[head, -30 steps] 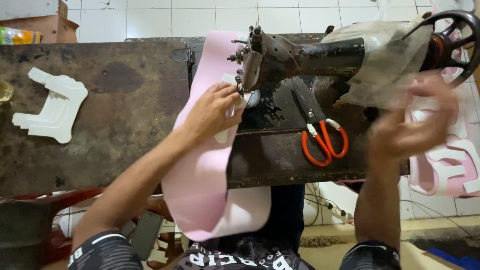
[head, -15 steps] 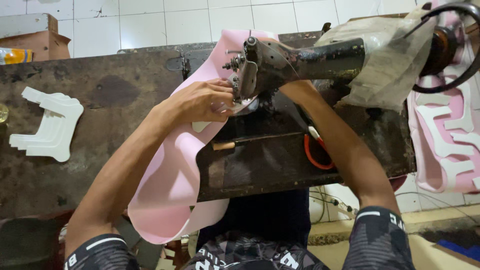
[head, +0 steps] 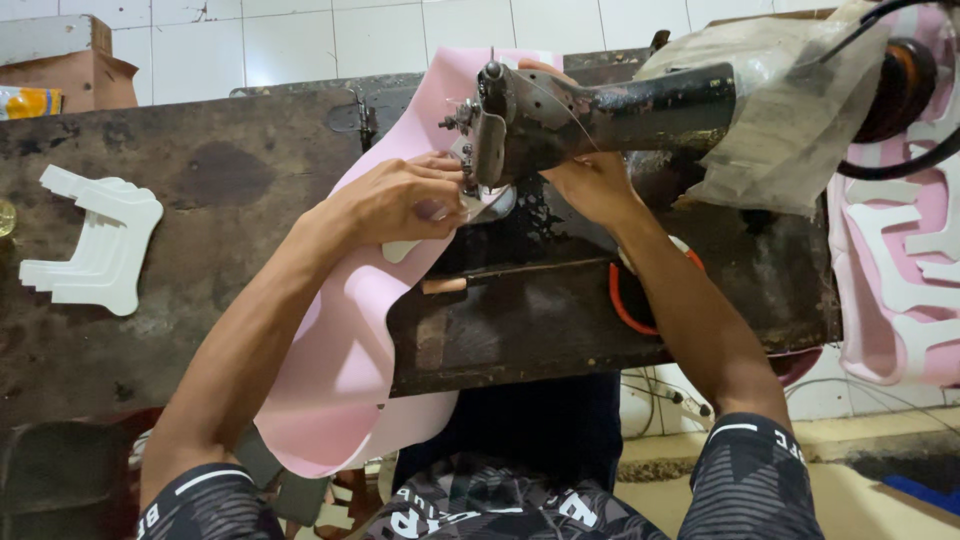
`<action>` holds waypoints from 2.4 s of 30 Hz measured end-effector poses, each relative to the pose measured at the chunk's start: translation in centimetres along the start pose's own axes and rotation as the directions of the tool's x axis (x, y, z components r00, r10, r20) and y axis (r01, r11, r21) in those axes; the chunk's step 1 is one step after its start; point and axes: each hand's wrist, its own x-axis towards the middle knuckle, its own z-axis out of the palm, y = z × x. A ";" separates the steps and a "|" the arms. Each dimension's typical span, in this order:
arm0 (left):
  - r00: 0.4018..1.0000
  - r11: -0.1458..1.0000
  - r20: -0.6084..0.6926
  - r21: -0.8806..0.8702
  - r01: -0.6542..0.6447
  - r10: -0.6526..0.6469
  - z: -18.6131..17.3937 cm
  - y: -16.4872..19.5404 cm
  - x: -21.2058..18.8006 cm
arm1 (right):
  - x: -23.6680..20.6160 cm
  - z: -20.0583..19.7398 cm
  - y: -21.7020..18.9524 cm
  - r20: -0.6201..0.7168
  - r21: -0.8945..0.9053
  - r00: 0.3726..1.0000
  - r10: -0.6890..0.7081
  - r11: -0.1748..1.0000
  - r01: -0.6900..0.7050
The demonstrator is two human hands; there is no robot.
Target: The person sews white foam pieces onto a long pink foam strip using an industrial sewing machine, guiding the layered foam under the needle and repositioning the strip between pieces. They briefly handle a small bottle mid-task, then resume stitching and trimming threads.
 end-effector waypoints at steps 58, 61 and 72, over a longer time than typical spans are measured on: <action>0.889 0.829 -0.418 0.418 0.371 -0.187 7.6 5.9 -3.3 | -17.4 11.4 -10.3 -0.043 -0.885 0.999 0.028 0.464 -0.051; 0.896 0.828 -0.416 0.440 0.347 -0.155 8.7 7.9 -3.7 | -16.7 10.8 -10.9 -0.057 -0.868 0.976 0.211 0.473 -0.153; 0.855 0.833 -0.463 0.358 0.421 -0.233 10.3 10.4 -3.6 | -6.1 6.2 -8.2 0.307 -0.845 0.951 -0.017 0.455 0.281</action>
